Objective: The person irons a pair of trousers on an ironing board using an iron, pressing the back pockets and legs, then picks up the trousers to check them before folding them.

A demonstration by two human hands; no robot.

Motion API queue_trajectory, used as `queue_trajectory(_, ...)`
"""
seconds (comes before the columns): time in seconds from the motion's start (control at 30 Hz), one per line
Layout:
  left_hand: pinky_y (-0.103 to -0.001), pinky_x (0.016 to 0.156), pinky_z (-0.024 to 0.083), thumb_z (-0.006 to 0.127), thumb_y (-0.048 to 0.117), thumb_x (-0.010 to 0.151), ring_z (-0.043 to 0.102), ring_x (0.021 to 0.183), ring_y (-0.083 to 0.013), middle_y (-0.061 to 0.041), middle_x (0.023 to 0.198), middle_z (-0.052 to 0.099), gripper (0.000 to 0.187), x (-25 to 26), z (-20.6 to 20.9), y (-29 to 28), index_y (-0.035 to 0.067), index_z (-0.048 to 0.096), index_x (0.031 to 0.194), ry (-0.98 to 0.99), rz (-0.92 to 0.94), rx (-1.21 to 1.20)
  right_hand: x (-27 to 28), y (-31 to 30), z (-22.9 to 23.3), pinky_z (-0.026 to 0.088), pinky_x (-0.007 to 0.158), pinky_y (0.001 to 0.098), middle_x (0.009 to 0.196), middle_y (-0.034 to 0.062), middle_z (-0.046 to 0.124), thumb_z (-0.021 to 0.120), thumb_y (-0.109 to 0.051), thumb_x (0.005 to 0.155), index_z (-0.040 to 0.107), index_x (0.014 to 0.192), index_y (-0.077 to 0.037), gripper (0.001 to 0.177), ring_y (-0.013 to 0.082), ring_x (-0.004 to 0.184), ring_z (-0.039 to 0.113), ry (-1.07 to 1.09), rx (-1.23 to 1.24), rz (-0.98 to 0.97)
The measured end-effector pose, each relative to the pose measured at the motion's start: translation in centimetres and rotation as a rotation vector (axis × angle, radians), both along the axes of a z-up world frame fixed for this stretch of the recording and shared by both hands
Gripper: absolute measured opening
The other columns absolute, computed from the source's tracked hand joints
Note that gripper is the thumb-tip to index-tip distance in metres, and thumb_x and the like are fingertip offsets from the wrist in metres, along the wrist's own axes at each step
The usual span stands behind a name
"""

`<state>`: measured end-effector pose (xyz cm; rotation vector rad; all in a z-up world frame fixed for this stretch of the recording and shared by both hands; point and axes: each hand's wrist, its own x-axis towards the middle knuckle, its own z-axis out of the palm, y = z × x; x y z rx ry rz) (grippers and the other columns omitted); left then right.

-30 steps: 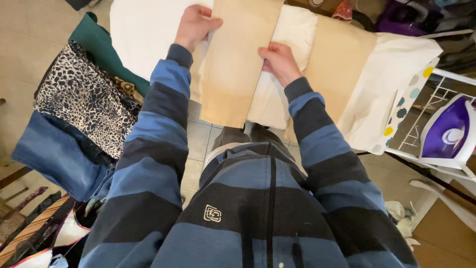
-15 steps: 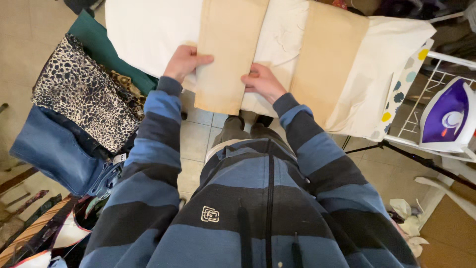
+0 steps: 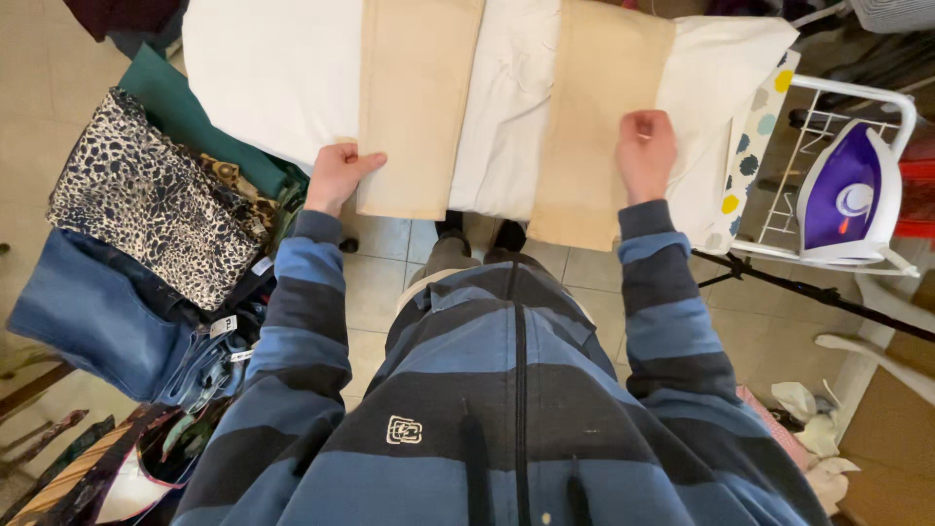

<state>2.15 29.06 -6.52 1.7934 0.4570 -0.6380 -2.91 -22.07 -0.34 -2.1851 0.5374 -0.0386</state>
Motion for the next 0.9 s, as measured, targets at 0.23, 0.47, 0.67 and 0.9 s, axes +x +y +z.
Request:
queue_trajectory(0.23,-0.024,0.056,0.056,0.090,0.050,0.082,0.065,0.061,-0.0099,0.002,0.070,0.066,0.035,1.5,-0.7,-0.8,0.018,0.077,0.090,-0.020,-0.018,0.160,-0.7,-6.1,-4.6,0.064,0.075,0.0360,0.096,0.0078,0.075,0.078,-0.043,0.090,0.065,0.117,-0.010,0.044,0.0247,0.088,0.075,0.214,0.012,-0.221)
queue_trajectory(0.47,-0.023,0.043,0.053,0.084,0.043,0.088,0.063,0.052,-0.0121,0.000,0.065,0.064,0.028,7.8,-6.9,-0.7,0.016,0.076,0.084,-0.130,0.064,0.183,3.8,-9.5,-10.9,0.060,0.064,0.0335,0.085,0.0064,0.072,0.077,-0.031,0.089,0.076,0.110,-0.009,0.030,0.0173,0.078,0.072,0.079,0.112,-0.227)
queue_trajectory(0.67,-0.023,0.050,0.056,0.085,0.041,0.086,0.067,0.059,-0.0131,-0.002,0.071,0.068,0.030,4.3,1.7,-2.8,0.013,0.077,0.091,-0.072,0.077,0.108,-0.2,-1.8,0.2,0.061,0.071,0.0359,0.096,0.0088,0.070,0.079,-0.025,0.091,0.069,0.118,-0.002,0.037,0.0180,0.080,0.071,0.182,0.492,-0.234)
queue_trajectory(0.9,-0.027,0.060,0.057,0.092,0.040,0.082,0.065,0.071,-0.0142,-0.005,0.082,0.069,0.043,-2.7,4.0,-1.5,0.005,0.076,0.102,-0.001,0.080,0.075,-8.9,-2.2,-3.5,0.041,0.037,0.0230,0.072,0.0011,0.054,0.076,-0.028,0.093,0.069,0.109,-0.003,0.030,0.0115,0.041,0.049,0.289,0.462,-0.232)
